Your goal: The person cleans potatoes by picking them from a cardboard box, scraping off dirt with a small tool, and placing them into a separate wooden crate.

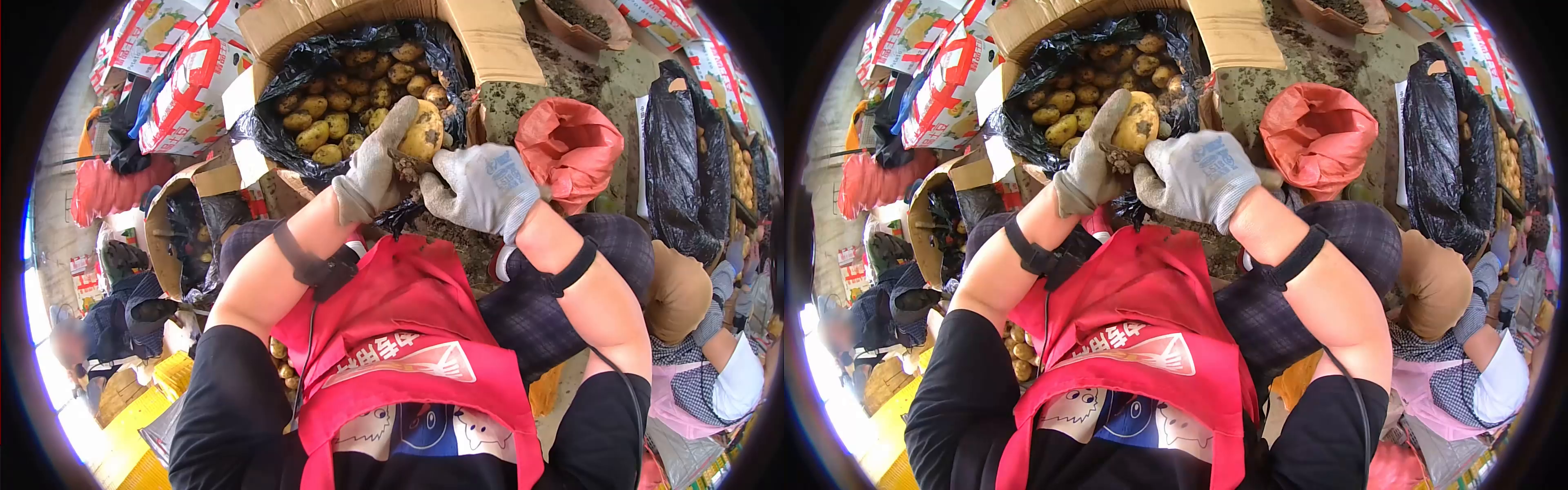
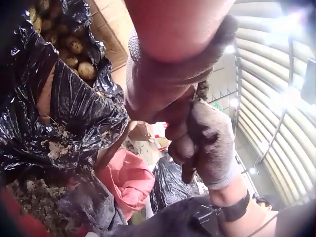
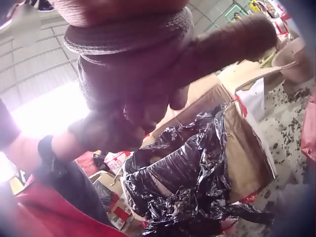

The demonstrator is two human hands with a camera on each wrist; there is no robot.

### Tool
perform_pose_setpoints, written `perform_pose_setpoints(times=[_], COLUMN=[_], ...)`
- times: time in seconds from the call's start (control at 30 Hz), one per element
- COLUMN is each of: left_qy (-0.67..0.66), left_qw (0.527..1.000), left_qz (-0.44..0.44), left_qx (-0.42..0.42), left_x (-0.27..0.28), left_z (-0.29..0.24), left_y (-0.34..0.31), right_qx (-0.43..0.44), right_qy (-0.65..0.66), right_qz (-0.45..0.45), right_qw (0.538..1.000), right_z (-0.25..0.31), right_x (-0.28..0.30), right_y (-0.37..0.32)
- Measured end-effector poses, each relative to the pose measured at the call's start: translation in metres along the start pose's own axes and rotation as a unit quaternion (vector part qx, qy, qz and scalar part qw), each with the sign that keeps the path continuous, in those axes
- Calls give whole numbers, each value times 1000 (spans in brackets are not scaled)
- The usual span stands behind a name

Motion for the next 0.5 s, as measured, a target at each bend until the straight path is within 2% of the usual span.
perform_pose_setpoints(times=[0.03, 0.07, 0.1, 0.13, 0.17, 0.23, 0.27, 0.3, 0.37, 0.43, 0.47, 0.5], left_qy=[-1, -32, -65, 4, 1, 30, 67, 67, 42, 45, 46, -13], left_qw=[1000, 998, 994, 998, 998, 994, 997, 997, 997, 997, 996, 998], left_qz=[-1, 33, 67, -55, -57, 110, 29, 27, -42, -30, -17, 3], left_qx=[2, 30, 56, 0, 0, 8, -17, -15, -46, -59, -73, -65], left_x=[1, -2, -11, -9, -2, -21, -10, -12, -2, 11, 16, 9], left_z=[-5, -7, -9, -14, -17, -26, -24, -20, -21, -17, -16, -14], left_y=[2, 4, 3, 3, 3, 0, 2, 3, 3, 11, 15, 13], right_qx=[8, 6, 3, 0, -21, -77, -82, -84, -85, -73, -39, -4], right_qy=[3, 3, 19, 34, 20, -8, -11, -9, 43, 42, 41, 38], right_qz=[-16, -13, -54, -95, -100, -80, -62, -61, -78, -66, -44, -22], right_qw=[1000, 1000, 998, 995, 995, 994, 995, 995, 992, 994, 997, 999], right_z=[2, -1, -2, -4, -12, -32, -36, -35, -30, -26, -13, -4], right_x=[-3, -4, 10, 23, 27, 23, 20, 16, 6, 1, -3, -7], right_y=[1, 3, 8, 13, 17, 24, 26, 26, 26, 25, 22, 21])
Point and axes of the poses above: each hand's wrist, its own y-axis towards the middle knuckle, its own x-axis out of the back of the hand, z = x × y, the point moved 8 cm from there along y, towards the middle knuckle, and after that the axes turned 3 degrees about -x, right-handed, at the moved point
